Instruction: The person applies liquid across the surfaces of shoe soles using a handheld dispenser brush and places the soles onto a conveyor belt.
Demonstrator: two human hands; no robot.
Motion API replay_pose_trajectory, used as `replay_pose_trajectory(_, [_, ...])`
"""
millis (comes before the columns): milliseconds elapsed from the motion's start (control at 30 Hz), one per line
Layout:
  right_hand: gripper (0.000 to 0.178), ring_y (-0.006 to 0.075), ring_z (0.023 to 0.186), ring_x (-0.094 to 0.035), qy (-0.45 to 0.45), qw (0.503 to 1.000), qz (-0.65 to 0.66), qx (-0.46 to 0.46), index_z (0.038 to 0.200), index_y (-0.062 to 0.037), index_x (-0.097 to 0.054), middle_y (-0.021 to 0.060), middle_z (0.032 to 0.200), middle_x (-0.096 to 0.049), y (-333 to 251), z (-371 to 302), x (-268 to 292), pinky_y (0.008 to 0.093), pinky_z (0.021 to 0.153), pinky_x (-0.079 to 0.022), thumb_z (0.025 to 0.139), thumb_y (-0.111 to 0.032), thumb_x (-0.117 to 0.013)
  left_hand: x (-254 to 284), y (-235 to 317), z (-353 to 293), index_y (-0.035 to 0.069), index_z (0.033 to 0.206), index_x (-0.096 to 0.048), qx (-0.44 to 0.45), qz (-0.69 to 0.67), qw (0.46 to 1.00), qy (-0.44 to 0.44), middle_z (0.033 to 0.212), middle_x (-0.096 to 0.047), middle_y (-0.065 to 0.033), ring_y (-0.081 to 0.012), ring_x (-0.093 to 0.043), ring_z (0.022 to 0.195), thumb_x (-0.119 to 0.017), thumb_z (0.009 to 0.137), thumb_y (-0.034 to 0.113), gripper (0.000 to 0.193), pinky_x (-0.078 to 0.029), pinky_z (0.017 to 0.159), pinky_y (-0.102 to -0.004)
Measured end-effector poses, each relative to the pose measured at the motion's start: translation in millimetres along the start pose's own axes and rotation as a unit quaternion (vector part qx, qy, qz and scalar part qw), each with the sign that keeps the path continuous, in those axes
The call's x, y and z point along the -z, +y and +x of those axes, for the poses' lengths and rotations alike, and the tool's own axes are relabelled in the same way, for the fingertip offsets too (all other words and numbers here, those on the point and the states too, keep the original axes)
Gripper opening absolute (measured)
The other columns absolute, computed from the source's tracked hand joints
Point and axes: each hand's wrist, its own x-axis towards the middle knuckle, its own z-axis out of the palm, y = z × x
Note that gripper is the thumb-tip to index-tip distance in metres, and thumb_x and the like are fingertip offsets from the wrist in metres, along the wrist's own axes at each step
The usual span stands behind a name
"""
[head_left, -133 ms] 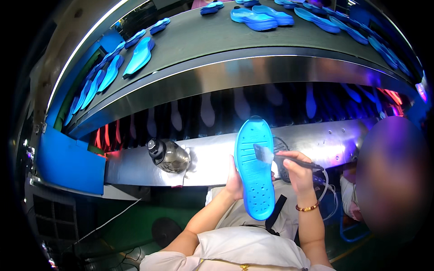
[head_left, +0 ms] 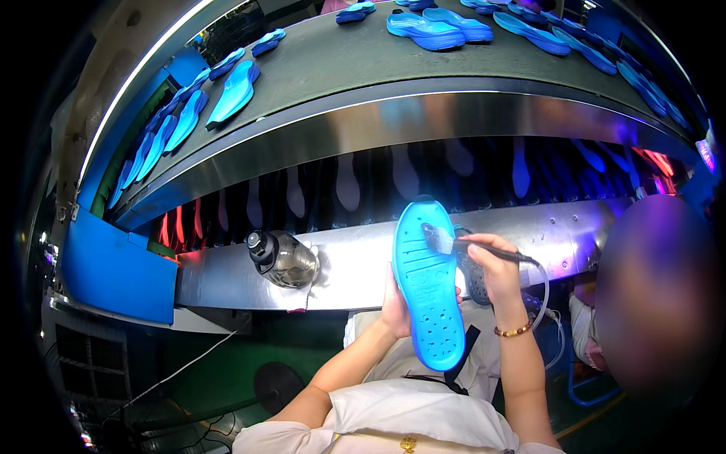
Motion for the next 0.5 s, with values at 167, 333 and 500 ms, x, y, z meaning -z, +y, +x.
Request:
replay_pose_trajectory(167, [0.016, 0.0079, 0.074, -0.058, -0.026, 0.967, -0.238, 0.086, 0.091, 0.0008, -0.063, 0.0067, 0.082, -0.065, -9.1, 21.0, -31.1, 0.02, 0.067, -0.047, 0.076, -0.002, -0.062, -0.1, -4.2, 13.5, 0.003, 0.119, -0.042, -0.062, 0.056, 0.988, 0.13, 0.1, -0.056, -0.0184, -0.0288, -0.056, 0.091, -0.001, 0.076, 0.073, 0.092, -0.046, 0.081, -0.0429])
replay_pose_trajectory(333, [0.014, 0.0305, 0.074, -0.058, -0.107, 0.83, -0.436, 0.33, 0.078, -0.0024, -0.059, 0.0135, 0.079, -0.06, 5.1, -12.8, -52.1, 0.0372, 0.068, -0.045, 0.066, -0.009, -0.061, 26.4, 1.4, 20.1, 0.009, 0.127, -0.037, -0.141, 0.089, 0.965, 0.202, 0.125, -0.044, -0.0128, -0.0259, -0.045, 0.112, -0.012, 0.079, 0.073, 0.083, -0.033, 0.1, -0.039])
replay_pose_trajectory(500, [0.014, 0.0252, 0.072, -0.062, -0.27, 0.836, -0.421, 0.227, 0.077, -0.004, -0.062, 0.0104, 0.077, -0.063, -11.2, -65.8, -27.8, 0.0319, 0.066, -0.048, 0.064, -0.006, -0.064, 32.9, 30.5, -5.4, 0.004, 0.122, -0.042, -0.131, 0.102, 0.977, 0.136, 0.106, -0.055, -0.0187, -0.0321, -0.054, 0.099, -0.006, 0.075, 0.076, 0.094, -0.041, 0.089, -0.0458])
